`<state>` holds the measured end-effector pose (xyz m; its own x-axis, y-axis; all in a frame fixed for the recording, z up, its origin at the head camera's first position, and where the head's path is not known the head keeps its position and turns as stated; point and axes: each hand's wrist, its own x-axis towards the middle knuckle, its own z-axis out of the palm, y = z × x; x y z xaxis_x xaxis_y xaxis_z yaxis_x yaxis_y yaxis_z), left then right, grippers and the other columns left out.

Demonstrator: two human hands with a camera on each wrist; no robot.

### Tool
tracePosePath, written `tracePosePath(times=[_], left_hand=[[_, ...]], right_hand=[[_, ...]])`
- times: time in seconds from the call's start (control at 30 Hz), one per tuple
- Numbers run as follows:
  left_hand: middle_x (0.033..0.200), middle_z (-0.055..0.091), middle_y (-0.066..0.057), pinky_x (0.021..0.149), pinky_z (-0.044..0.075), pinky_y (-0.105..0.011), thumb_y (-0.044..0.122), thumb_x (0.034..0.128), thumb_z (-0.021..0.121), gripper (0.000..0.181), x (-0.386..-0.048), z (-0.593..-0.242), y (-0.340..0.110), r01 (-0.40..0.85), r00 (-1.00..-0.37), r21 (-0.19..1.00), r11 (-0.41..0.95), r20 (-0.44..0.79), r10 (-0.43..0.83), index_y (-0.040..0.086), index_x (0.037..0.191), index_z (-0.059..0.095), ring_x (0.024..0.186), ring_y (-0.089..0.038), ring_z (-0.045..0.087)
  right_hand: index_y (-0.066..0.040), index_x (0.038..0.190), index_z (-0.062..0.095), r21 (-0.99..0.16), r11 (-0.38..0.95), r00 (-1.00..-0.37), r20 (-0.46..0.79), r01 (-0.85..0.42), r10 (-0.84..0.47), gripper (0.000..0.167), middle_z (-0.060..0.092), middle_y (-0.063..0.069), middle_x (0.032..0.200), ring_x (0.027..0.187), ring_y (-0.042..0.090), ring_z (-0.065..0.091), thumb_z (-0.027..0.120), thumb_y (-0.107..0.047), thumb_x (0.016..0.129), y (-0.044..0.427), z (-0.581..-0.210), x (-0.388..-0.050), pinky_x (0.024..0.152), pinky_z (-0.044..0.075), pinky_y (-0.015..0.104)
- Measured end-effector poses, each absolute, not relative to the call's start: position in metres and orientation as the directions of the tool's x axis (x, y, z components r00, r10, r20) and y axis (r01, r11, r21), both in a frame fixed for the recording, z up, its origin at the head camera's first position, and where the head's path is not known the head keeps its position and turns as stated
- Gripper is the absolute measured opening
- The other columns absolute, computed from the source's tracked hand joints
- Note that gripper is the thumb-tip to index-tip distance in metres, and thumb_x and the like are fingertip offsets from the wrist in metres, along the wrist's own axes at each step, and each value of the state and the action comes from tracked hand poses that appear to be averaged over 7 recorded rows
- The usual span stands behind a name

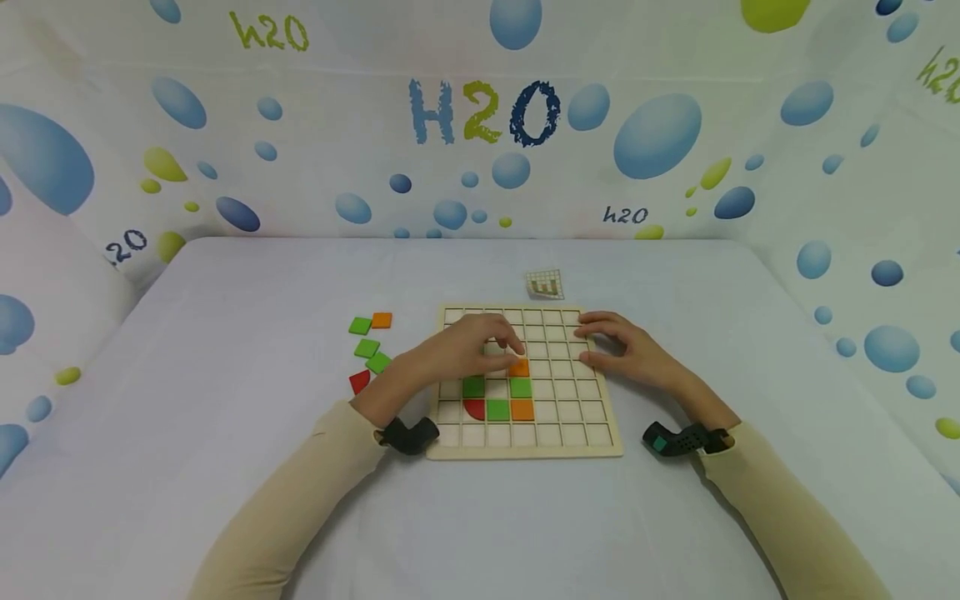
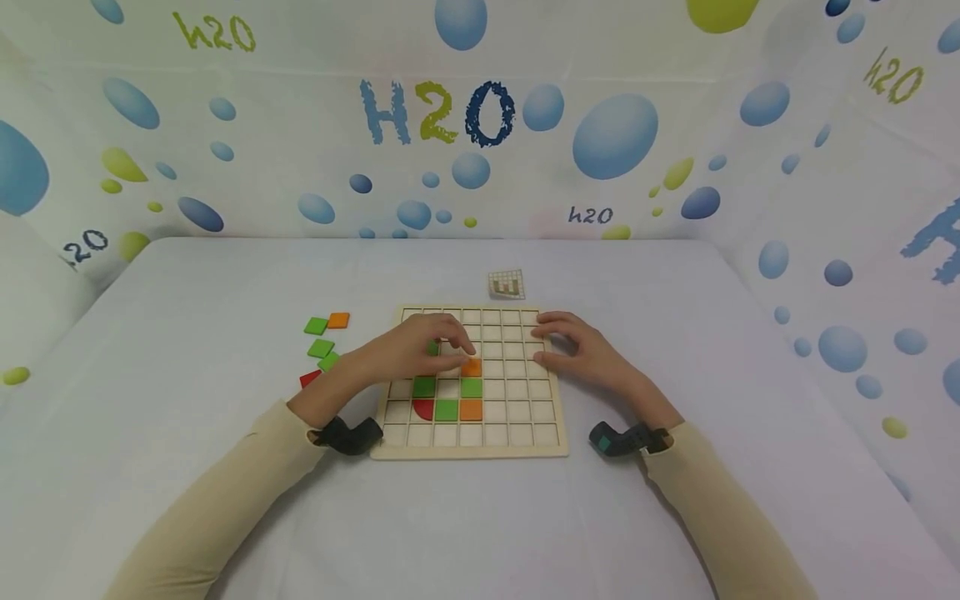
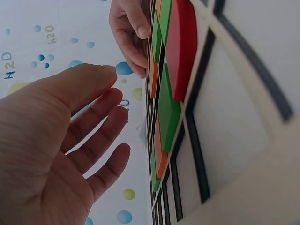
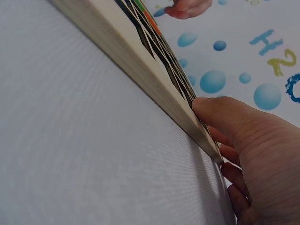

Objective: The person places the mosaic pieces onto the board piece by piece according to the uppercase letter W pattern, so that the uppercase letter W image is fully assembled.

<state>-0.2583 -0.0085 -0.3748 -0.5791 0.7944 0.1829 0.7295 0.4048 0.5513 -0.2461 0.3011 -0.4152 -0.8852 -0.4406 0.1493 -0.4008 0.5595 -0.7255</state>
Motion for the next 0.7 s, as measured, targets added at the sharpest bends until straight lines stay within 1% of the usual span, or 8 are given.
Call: tracePosePath(times=[0.17, 0.3, 0.4, 0.57, 0.7], left_hand=[[0.104, 0.066, -0.002, 0.086, 0.05, -0.034, 0.013, 0.0939, 0.064, 0.014, -0.257, -0.373, -0.016, 0.744, -0.561, 0.556, 0.371, 0.216, 0.799, 0.007, 0.103, 0.072, 0.095, -0.018, 0.058], [0.103, 0.067, 0.0, 0.085, 0.051, -0.034, 0.014, 0.0941, 0.064, 0.014, -0.256, -0.372, -0.021, 0.745, -0.551, 0.563, 0.358, 0.215, 0.807, 0.008, 0.104, 0.073, 0.095, -0.016, 0.058], [0.103, 0.067, 0.001, 0.085, 0.051, -0.035, 0.014, 0.094, 0.065, 0.014, -0.254, -0.371, -0.026, 0.739, -0.554, 0.57, 0.36, 0.21, 0.805, 0.009, 0.104, 0.073, 0.095, -0.016, 0.057], [0.105, 0.068, 0.002, 0.089, 0.05, -0.035, 0.013, 0.094, 0.064, 0.014, -0.253, -0.37, -0.035, 0.712, -0.56, 0.624, 0.323, 0.225, 0.797, 0.008, 0.104, 0.072, 0.097, -0.015, 0.056], [0.104, 0.068, 0.002, 0.088, 0.05, -0.036, 0.011, 0.0937, 0.064, 0.013, -0.252, -0.371, -0.042, 0.693, -0.553, 0.661, 0.286, 0.233, 0.8, 0.007, 0.104, 0.072, 0.096, -0.014, 0.057]], right_hand=[[-0.008, 0.127, 0.061, -0.727, 0.559, -0.885, 0.144, -0.398, -0.443, 0.037, 0.04, 0.012, 0.148, 0.144, 0.034, 0.025, 0.07, -0.015, 0.091, 0.301, -0.413, -0.246, 0.115, 0.018, 0.058], [-0.007, 0.127, 0.062, -0.727, 0.56, -0.885, 0.143, -0.398, -0.444, 0.037, 0.04, 0.012, 0.148, 0.144, 0.035, 0.025, 0.069, -0.016, 0.091, 0.301, -0.412, -0.246, 0.115, 0.018, 0.058], [-0.006, 0.127, 0.062, -0.728, 0.556, -0.883, 0.146, -0.4, -0.445, 0.037, 0.04, 0.013, 0.147, 0.144, 0.035, 0.025, 0.069, -0.015, 0.091, 0.301, -0.411, -0.246, 0.115, 0.018, 0.058], [-0.007, 0.127, 0.062, -0.732, 0.553, -0.884, 0.143, -0.398, -0.446, 0.038, 0.04, 0.013, 0.147, 0.144, 0.035, 0.025, 0.07, -0.015, 0.091, 0.301, -0.411, -0.246, 0.115, 0.017, 0.058], [-0.007, 0.127, 0.062, -0.736, 0.551, -0.885, 0.141, -0.393, -0.443, 0.037, 0.041, 0.012, 0.147, 0.144, 0.035, 0.025, 0.07, -0.016, 0.091, 0.301, -0.411, -0.246, 0.115, 0.018, 0.058]])
